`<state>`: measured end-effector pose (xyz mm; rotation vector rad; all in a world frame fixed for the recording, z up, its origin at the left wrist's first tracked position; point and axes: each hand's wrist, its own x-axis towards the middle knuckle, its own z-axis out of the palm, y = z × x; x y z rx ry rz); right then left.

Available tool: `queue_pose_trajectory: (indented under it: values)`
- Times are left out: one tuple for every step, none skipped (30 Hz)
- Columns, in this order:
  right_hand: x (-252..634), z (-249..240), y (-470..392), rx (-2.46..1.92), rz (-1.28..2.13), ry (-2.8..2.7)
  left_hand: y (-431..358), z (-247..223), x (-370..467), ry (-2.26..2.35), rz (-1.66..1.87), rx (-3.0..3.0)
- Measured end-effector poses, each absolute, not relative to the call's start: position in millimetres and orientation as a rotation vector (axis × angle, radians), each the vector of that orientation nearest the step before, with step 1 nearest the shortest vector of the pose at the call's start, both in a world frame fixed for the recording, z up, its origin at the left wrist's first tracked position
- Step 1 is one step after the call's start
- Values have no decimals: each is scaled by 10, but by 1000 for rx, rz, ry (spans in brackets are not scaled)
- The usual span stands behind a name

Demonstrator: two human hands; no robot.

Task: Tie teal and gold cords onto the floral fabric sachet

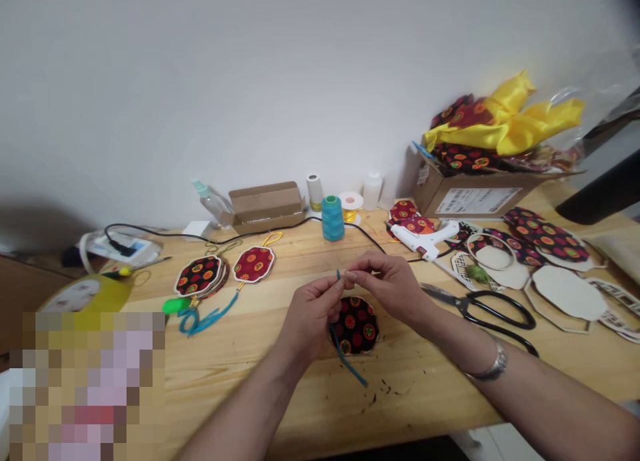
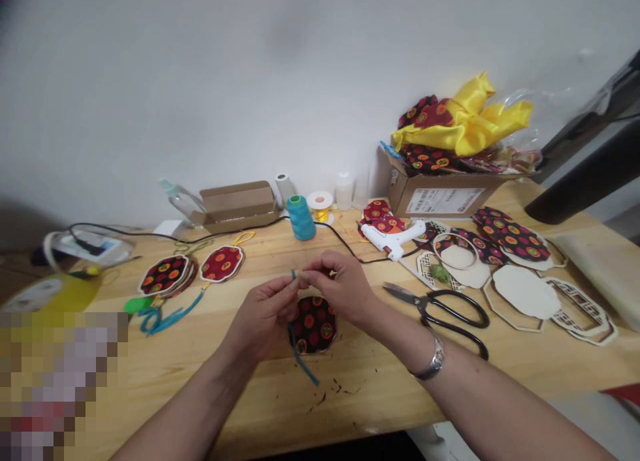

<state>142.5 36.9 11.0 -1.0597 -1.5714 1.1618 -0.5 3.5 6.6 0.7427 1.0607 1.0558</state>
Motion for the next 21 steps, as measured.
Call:
queue_pose_trajectory:
  values:
    - [1428,103,370,-1064,1142,-1588,34,65,-6,1061,1049,746]
    - [1431,95,372,-1072,1128,-1599,34,65,-8,1060,1045,749]
    - [1433,87,374,-1081,1119,-1607,33,64,-10,1056,1043,754]
    - [1435,78,378,-1083,1110,-1615,32,63,-13,1052,1043,757]
    - [1437,69,382,-1078,1098,-1623,31,63,-15,1046,1043,758]
    - [1438,61,386,-1070,1080,-1630,29,62,-16,1038,1043,756]
    - [1439,53,389,-1058,1060,-1636,28,62,-16,1032,1045,753]
    - [1439,46,392,-1047,1040,-1644,28,62,-16,1026,1046,750]
    - [1439,40,393,-1040,1027,-1650,28,61,-15,1021,1045,747]
    - [1439,36,393,-1039,1028,-1649,28,60,-14,1017,1042,748]
    - [1438,34,392,-1041,1047,-1639,29,59,-13,1013,1037,751]
    - [1438,32,390,-1043,1079,-1619,30,58,-12,1010,1027,756]
    - [1437,32,388,-1044,1114,-1598,30,56,-11,1006,1014,761]
    - [1437,34,385,-1045,1140,-1584,29,54,-11,1000,999,765]
    - [1437,37,383,-1047,1152,-1581,27,52,-9,995,987,769]
    - [1438,41,381,-1050,1149,-1589,24,52,-8,992,976,771]
    - [1438,47,380,-1055,1132,-1604,22,53,-6,992,966,775]
    - [1439,54,380,-1061,1114,-1620,20,55,-3,997,959,778]
    - [1439,63,380,-1066,1105,-1632,19,59,0,1005,955,778]
    - [1439,72,382,-1073,1106,-1634,20,64,3,1014,954,774]
    - [1438,81,385,-1084,1120,-1630,22,69,5,1021,955,768]
